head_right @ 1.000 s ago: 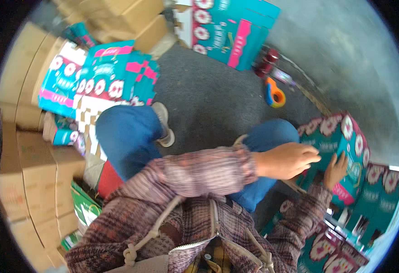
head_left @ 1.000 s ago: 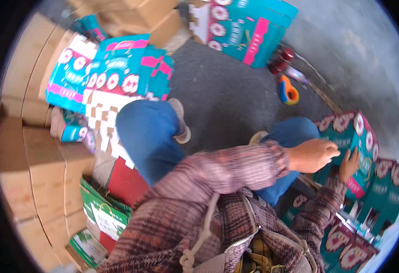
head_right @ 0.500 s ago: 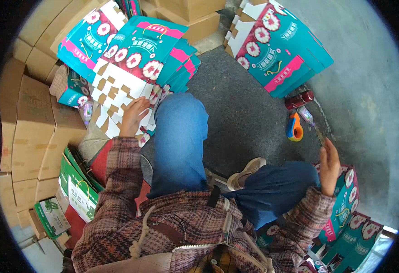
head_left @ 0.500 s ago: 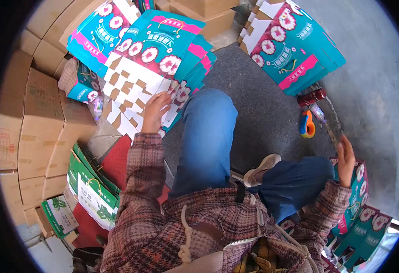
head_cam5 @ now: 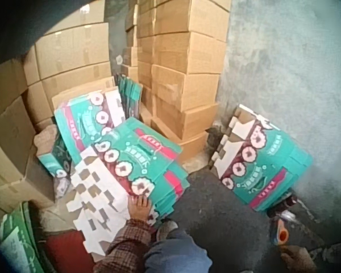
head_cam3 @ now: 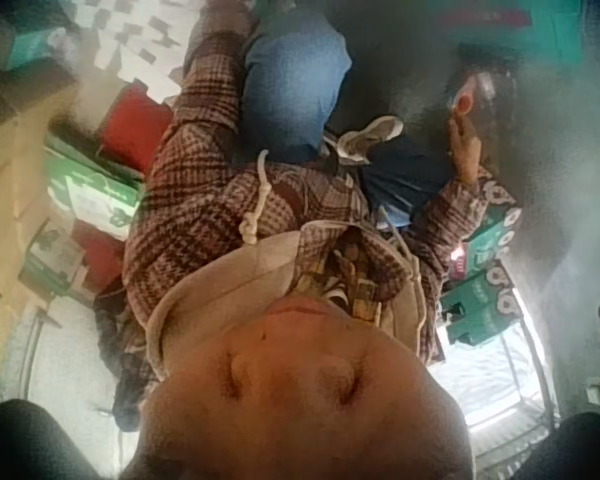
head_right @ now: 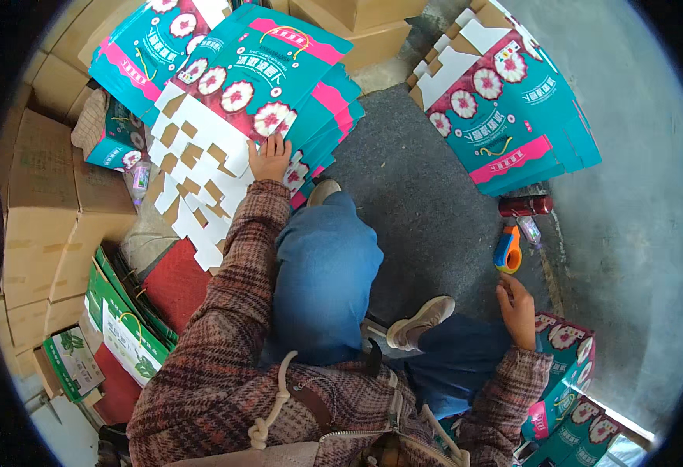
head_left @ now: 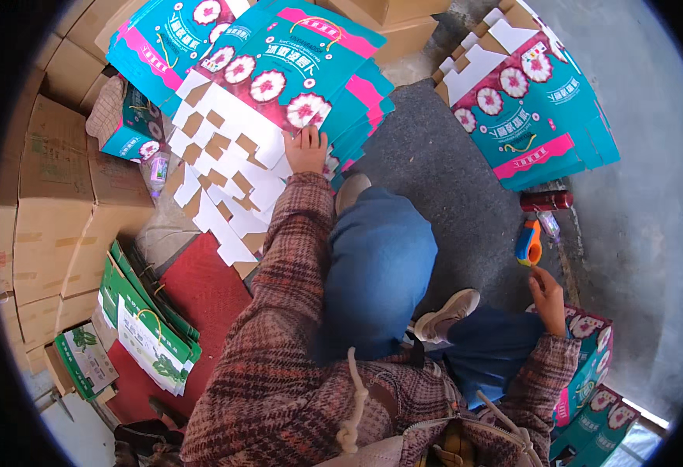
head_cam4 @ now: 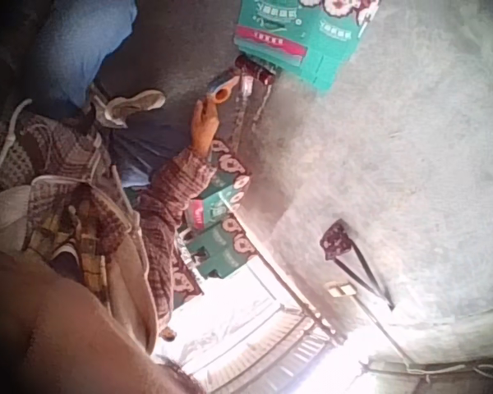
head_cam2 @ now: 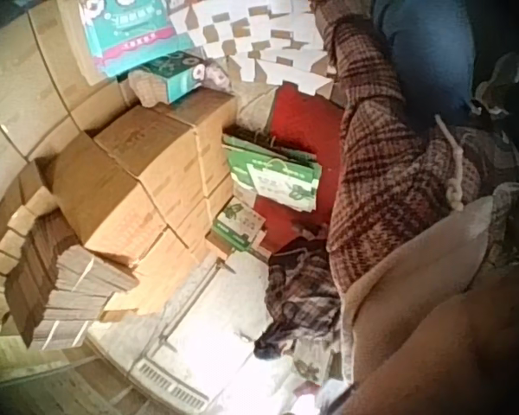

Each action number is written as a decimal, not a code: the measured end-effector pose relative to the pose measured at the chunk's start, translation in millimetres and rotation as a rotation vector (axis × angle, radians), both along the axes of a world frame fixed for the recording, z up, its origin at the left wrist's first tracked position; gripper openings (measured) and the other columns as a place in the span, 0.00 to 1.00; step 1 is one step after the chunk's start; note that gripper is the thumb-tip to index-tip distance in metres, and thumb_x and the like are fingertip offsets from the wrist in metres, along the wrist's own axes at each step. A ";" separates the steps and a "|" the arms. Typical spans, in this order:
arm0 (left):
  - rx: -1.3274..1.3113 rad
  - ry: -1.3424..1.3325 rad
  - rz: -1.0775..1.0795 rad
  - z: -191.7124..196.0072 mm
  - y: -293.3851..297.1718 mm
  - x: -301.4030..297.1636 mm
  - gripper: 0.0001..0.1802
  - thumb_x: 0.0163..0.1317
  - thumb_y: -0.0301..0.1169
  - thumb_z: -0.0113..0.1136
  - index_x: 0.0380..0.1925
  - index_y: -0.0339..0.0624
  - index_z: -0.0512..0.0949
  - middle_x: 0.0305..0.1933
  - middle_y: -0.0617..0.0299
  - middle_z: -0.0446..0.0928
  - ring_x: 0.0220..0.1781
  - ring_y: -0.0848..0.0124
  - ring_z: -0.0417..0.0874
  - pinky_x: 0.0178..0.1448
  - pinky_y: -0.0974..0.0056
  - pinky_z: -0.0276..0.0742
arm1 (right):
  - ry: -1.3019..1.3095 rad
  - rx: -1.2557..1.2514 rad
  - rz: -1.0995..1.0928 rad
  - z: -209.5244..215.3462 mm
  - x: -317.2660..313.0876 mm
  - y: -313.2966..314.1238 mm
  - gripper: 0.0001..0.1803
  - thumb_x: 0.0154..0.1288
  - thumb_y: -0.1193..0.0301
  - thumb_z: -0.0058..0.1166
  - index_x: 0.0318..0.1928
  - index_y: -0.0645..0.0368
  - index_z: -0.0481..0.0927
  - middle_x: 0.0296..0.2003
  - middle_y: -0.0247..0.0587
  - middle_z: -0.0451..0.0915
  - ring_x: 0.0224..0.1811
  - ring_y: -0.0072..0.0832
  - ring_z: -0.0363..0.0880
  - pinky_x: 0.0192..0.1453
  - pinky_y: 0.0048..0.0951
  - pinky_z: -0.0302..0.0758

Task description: Folding and assembling cardboard packaging boxes for products.

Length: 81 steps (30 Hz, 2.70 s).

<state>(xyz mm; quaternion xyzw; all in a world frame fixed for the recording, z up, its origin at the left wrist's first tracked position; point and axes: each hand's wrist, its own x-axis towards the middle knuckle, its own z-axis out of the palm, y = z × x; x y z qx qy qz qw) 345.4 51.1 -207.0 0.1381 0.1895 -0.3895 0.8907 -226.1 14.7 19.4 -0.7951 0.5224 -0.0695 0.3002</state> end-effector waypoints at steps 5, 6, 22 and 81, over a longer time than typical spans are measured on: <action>0.085 0.126 0.059 28.6 -23.1 1.5 0.37 0.55 0.53 0.66 0.55 0.41 0.65 0.59 0.55 0.70 0.60 0.58 0.73 0.64 0.45 0.66 | 0.157 -0.024 0.051 -8.5 -7.8 3.8 0.17 0.66 0.72 0.53 0.54 0.64 0.75 0.41 0.52 0.81 0.42 0.40 0.82 0.45 0.34 0.77; 0.087 0.120 0.067 30.0 -19.8 19.3 0.37 0.55 0.53 0.66 0.55 0.41 0.65 0.59 0.55 0.70 0.60 0.58 0.73 0.64 0.45 0.66 | 0.196 -0.021 0.087 -9.3 -4.5 4.0 0.17 0.65 0.71 0.53 0.54 0.63 0.75 0.41 0.53 0.81 0.43 0.41 0.82 0.45 0.35 0.77; 0.717 -1.687 0.105 257.1 78.4 -91.2 0.19 0.65 0.30 0.59 0.53 0.30 0.74 0.53 0.57 0.75 0.50 0.71 0.76 0.53 0.66 0.72 | 0.281 -0.080 0.095 -6.3 -23.3 8.3 0.19 0.64 0.66 0.52 0.53 0.60 0.75 0.45 0.52 0.79 0.46 0.48 0.78 0.48 0.44 0.74; 0.060 -2.840 -0.785 237.7 79.0 -297.7 0.47 0.48 0.24 0.65 0.70 0.58 0.57 0.69 0.48 0.57 0.68 0.50 0.62 0.70 0.50 0.60 | -0.509 0.004 -0.481 -10.6 -37.1 -57.5 0.20 0.70 0.61 0.46 0.35 0.70 0.76 0.23 0.43 0.79 0.20 0.28 0.80 0.22 0.29 0.76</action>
